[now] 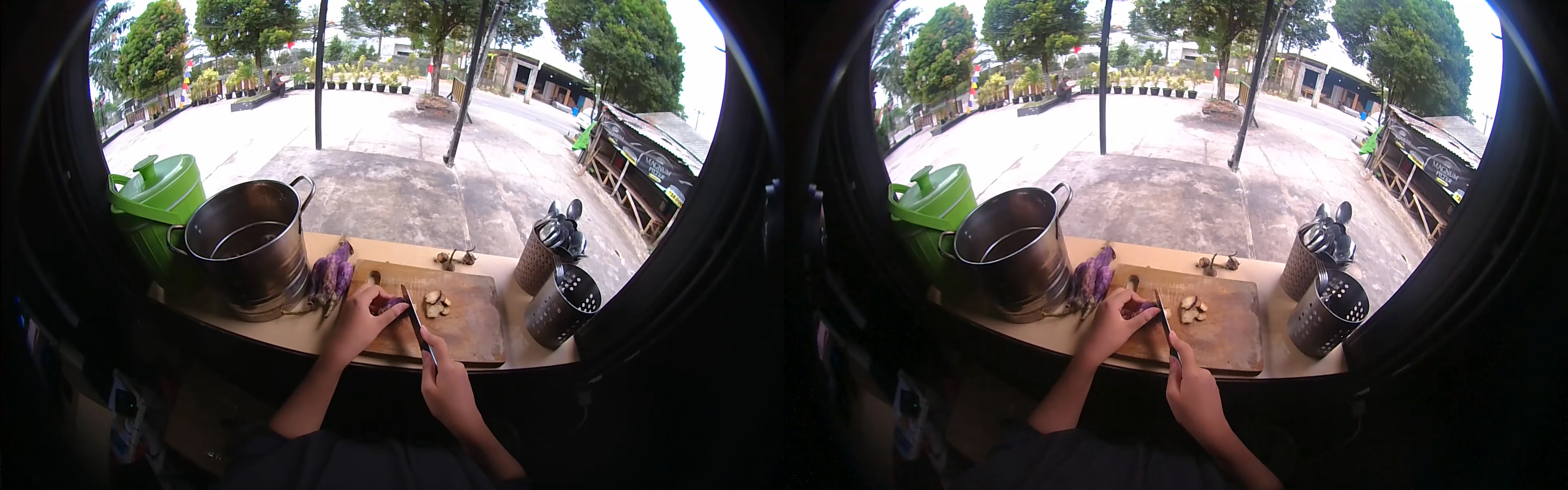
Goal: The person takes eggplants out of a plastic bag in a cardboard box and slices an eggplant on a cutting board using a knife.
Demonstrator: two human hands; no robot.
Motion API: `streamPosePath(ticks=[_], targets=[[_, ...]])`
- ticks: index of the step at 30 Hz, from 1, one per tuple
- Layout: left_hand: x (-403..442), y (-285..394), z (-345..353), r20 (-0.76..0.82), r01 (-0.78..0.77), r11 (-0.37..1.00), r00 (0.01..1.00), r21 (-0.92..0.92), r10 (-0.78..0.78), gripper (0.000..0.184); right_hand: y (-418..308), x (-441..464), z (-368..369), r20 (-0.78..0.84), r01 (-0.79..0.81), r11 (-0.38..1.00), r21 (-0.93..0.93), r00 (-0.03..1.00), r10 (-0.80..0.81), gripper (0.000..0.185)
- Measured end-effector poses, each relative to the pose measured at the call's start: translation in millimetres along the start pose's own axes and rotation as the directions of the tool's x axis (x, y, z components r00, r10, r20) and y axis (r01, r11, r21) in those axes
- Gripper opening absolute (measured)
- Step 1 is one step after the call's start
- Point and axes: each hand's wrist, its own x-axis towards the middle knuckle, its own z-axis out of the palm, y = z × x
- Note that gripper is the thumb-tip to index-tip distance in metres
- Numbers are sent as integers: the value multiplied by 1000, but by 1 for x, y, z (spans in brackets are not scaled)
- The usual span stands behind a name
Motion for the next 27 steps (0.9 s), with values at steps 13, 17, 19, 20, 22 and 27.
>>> streamPosePath(ticks=[13,17,19,20,22,27], targets=[[1,2,-3,26,26,1000,999,-14,-25,28,-6,29,15,10,48,985,-167,999,-47,38],[1,-2,-1,14,75,997,997,-26,-74,30,-7,18,8,16,46,993,-107,999,-45,36],[2,-2,-2,15,93,996,996,-7,-93,31,-11,6,0,56,-15,993,-119,998,22,38],[1,-1,-2,9,78,997,997,-22,-78,31,-12,4,-1,57,-16,992,-122,998,23,38],[1,1,-1,7,67,997,998,-37,-67,32,-12,1,-3,90,-41,988,-147,994,55,38],[-1,2,-2,16,24,999,1000,-48,-24,34,-3,25,8,60,29,989,-148,998,-20,39]])
